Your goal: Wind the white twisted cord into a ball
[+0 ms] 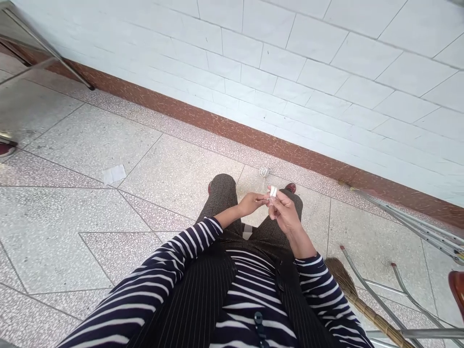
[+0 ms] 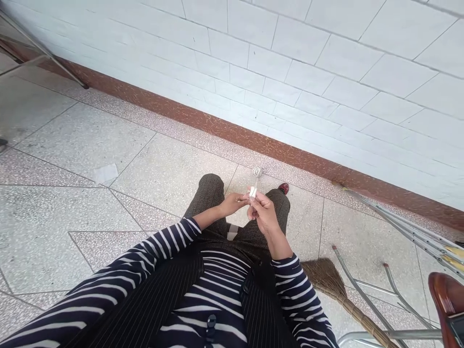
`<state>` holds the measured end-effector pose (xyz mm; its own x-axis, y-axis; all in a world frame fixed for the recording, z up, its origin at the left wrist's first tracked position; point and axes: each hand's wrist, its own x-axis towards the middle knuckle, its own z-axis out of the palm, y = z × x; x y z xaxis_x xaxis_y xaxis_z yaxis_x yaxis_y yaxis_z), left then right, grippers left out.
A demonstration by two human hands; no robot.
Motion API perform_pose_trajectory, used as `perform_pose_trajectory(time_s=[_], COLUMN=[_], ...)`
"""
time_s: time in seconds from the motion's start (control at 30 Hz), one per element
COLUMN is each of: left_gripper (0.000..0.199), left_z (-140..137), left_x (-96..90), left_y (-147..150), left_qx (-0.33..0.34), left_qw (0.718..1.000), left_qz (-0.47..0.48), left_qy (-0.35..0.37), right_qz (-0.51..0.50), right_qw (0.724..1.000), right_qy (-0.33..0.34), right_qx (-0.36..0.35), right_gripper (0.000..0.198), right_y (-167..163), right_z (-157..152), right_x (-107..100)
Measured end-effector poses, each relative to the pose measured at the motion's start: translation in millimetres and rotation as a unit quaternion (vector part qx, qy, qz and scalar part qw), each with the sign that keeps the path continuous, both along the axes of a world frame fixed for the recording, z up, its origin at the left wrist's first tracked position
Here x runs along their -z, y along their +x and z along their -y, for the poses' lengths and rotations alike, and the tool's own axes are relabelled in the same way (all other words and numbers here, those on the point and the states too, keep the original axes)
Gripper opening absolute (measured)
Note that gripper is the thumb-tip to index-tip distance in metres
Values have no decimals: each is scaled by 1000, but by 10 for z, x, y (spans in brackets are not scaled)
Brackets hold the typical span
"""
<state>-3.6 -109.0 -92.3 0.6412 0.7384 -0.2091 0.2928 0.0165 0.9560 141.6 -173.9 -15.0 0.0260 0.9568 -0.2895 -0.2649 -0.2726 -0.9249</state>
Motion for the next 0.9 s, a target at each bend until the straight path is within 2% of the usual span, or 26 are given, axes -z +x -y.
perform_pose_trajectory(time_s=[0.1, 0.2, 0.3, 0.4, 0.53, 0.73, 0.8, 0.9], left_gripper=[36, 36, 35, 30, 29, 32, 33, 28], left_z=[90, 81, -62, -250, -433, -658, -667, -524], left_x=[-10, -87, -171, -242, -344, -390, -372, -356], left_y=[-108, -238, -291, -268, -208, -177, -199, -266], left_qx=[49, 76, 78, 80, 109, 116, 100, 60], left_qw=[998, 996, 997, 994, 986, 990, 992, 991], left_qz=[-9, 20, 11, -36, -83, -70, -70, -37], left_qy=[-36, -50, -13, 60, 99, 47, 42, 113], right_qz=[121, 271, 299, 294, 277, 227, 186, 142], right_qw=[992, 962, 952, 947, 946, 959, 970, 982], right_qy=[29, 20, 2, -8, -18, -20, -7, 19], right_qx=[36, 10, -60, -127, -171, -167, -156, -122], right_gripper=[54, 46, 30, 21, 20, 42, 43, 36], right_y=[153, 259, 210, 96, 50, 83, 57, -9], right_z=[-86, -115, -21, 109, 161, 130, 153, 203], right_x=[70, 279, 488, 552, 425, 100, 1, -77])
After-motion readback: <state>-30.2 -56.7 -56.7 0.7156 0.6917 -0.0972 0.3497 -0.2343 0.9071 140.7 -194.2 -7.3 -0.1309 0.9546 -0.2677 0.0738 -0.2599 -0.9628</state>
